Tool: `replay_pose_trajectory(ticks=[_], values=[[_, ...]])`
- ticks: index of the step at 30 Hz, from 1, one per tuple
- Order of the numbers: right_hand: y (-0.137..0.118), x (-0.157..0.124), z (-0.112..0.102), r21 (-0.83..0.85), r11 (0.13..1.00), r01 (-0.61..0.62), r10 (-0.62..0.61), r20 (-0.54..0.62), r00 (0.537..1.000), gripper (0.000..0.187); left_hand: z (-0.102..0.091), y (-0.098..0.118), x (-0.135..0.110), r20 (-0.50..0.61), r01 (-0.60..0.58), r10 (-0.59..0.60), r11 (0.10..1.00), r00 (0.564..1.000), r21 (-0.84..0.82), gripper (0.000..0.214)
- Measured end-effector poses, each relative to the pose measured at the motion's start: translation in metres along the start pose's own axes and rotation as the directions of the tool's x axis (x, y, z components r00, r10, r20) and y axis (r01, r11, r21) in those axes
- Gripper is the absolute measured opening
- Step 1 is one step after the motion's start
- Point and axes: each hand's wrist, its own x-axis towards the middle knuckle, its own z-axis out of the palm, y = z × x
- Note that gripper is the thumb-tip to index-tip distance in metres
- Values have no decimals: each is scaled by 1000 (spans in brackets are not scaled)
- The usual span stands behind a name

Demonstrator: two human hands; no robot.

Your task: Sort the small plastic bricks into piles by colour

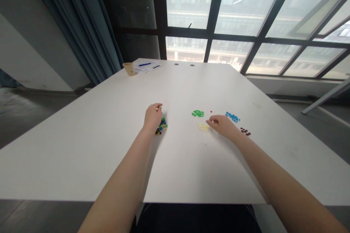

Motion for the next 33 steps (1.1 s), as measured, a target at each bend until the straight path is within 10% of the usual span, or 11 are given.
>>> replay_pose_trajectory(ticks=[9,20,28,33], values=[[22,-49,8,100,993,-64,64,-3,998,36,9,-3,-6,267,15,-142,904,953,428,24],[25,-48,6,156,986,-64,69,-22,997,35,11,10,-8,255,-22,-121,870,959,493,18],[25,-49,-2,167,984,-64,74,-54,996,37,12,22,-13,276,89,-65,993,959,-76,15],[24,-50,-3,178,983,-52,64,-63,996,37,10,51,-28,607,508,-70,628,791,-590,17]])
